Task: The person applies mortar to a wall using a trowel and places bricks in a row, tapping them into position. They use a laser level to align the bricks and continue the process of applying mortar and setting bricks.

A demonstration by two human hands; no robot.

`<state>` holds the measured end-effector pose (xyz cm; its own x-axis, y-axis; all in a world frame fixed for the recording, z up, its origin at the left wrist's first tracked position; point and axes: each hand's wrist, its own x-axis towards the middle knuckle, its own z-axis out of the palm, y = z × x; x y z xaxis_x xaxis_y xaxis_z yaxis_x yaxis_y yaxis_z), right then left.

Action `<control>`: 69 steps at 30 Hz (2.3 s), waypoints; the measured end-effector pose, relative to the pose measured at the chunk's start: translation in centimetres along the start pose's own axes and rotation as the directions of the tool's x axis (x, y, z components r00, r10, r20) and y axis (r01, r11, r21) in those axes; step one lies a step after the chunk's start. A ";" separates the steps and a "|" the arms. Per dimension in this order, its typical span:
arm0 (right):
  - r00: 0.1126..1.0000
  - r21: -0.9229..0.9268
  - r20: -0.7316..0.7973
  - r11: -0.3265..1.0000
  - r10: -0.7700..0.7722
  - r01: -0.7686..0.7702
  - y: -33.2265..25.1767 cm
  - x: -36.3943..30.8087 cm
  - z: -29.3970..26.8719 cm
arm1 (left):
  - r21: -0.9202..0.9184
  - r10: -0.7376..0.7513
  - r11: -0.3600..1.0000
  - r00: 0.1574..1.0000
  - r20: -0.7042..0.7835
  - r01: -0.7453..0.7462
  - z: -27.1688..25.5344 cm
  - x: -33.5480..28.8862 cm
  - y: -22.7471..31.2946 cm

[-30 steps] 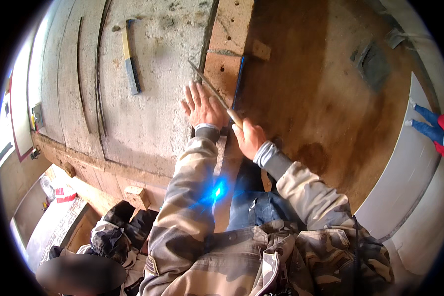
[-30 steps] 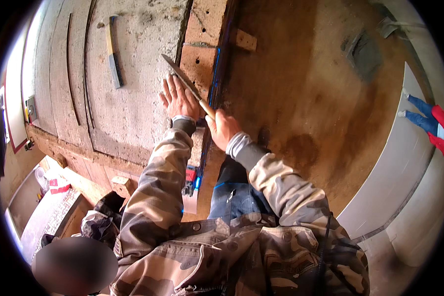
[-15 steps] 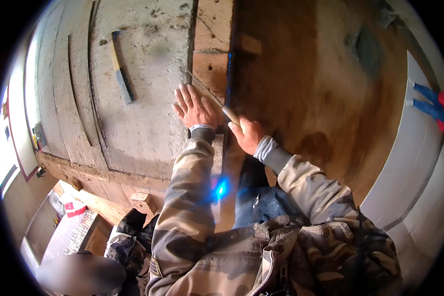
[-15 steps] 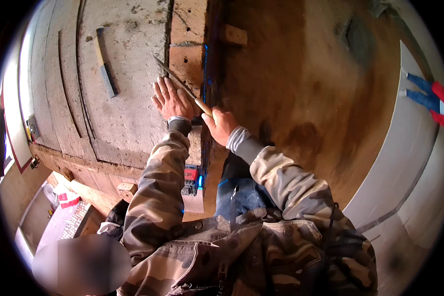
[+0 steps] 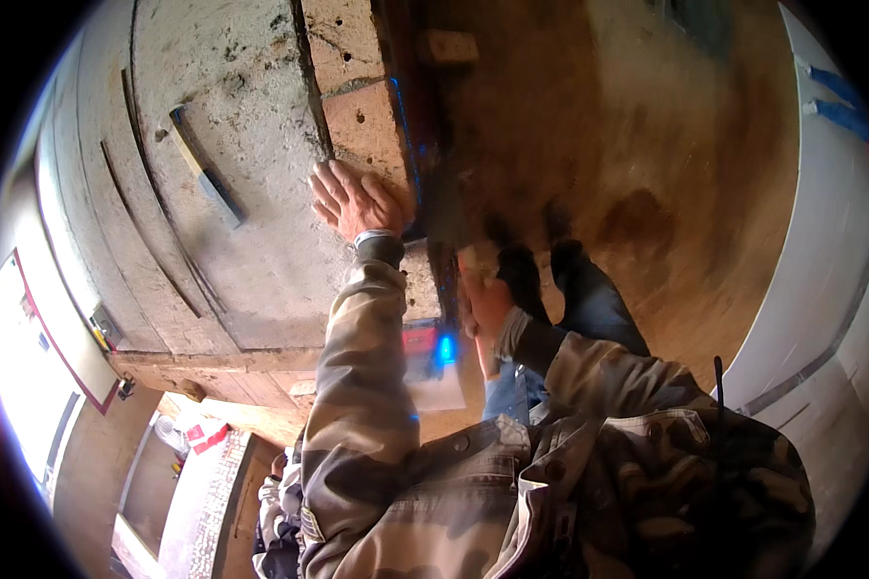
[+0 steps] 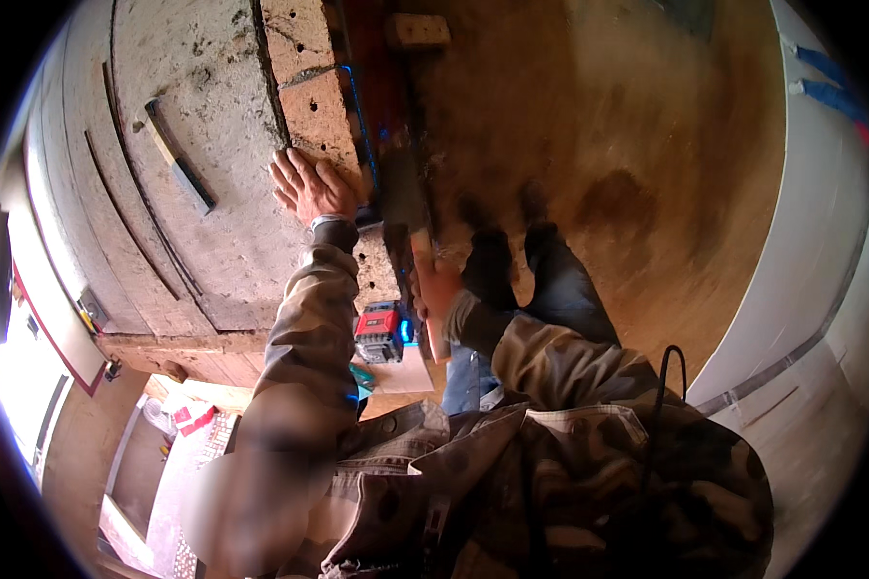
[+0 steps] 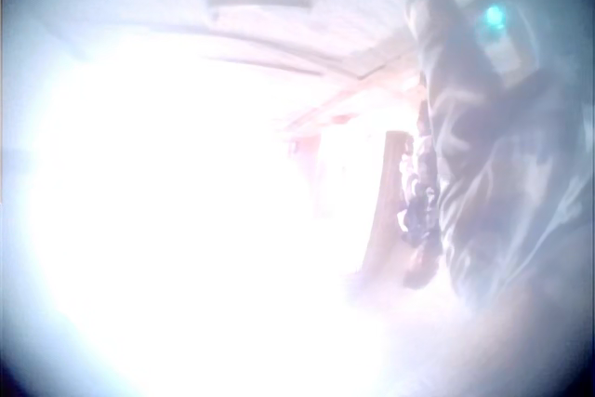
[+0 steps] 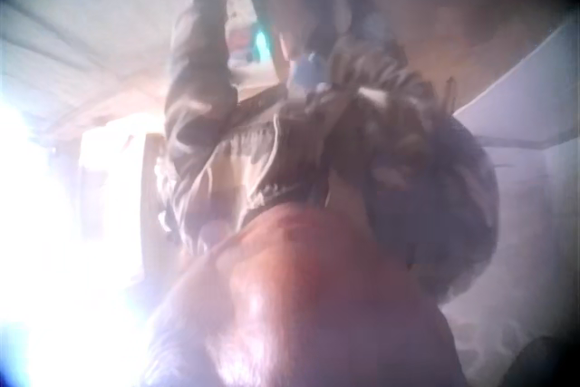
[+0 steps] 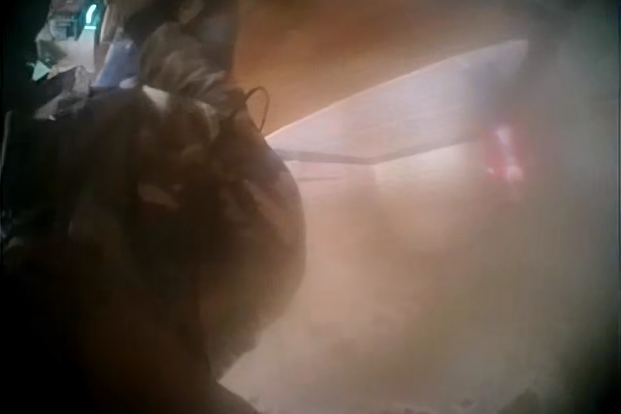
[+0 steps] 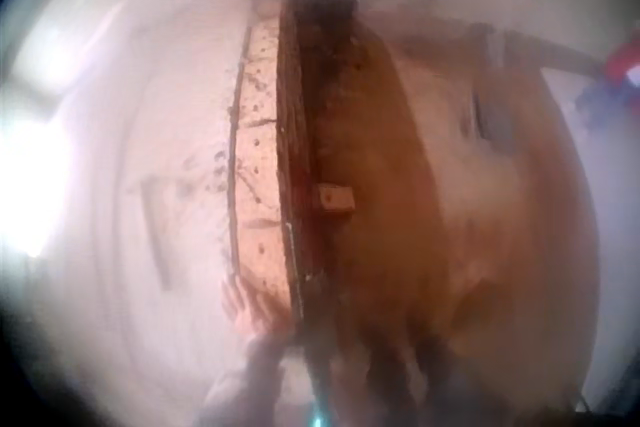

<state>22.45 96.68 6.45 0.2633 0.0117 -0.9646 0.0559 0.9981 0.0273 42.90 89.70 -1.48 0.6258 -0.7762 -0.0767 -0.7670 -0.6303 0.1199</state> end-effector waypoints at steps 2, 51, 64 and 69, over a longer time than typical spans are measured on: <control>0.999 0.038 -0.019 0.998 -0.041 0.042 -1.5 0.8 0.7 | -0.006 0.006 1.000 1.000 -0.013 -0.006 -0.2 0.6 0.5; 0.971 -0.105 -0.024 0.966 -0.239 0.236 -7.1 6.0 -0.2 | 0.013 0.006 1.000 1.000 -0.024 -0.006 0.7 0.3 0.3; 0.956 -0.091 0.180 0.964 -0.232 0.251 -2.8 2.4 1.7 | 0.068 -0.085 0.994 0.995 -0.046 0.088 -1.1 0.2 -1.0; 0.960 0.084 0.107 0.964 -0.260 0.252 -12.6 6.3 3.9 | 0.023 0.001 1.000 1.000 -0.014 0.000 0.1 0.6 1.5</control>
<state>27.12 83.96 1.04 0.3409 -0.2551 -0.9049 0.2012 0.9600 -0.1948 42.14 88.31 -1.47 0.6273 -0.7762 -0.0625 -0.7703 -0.6303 0.0969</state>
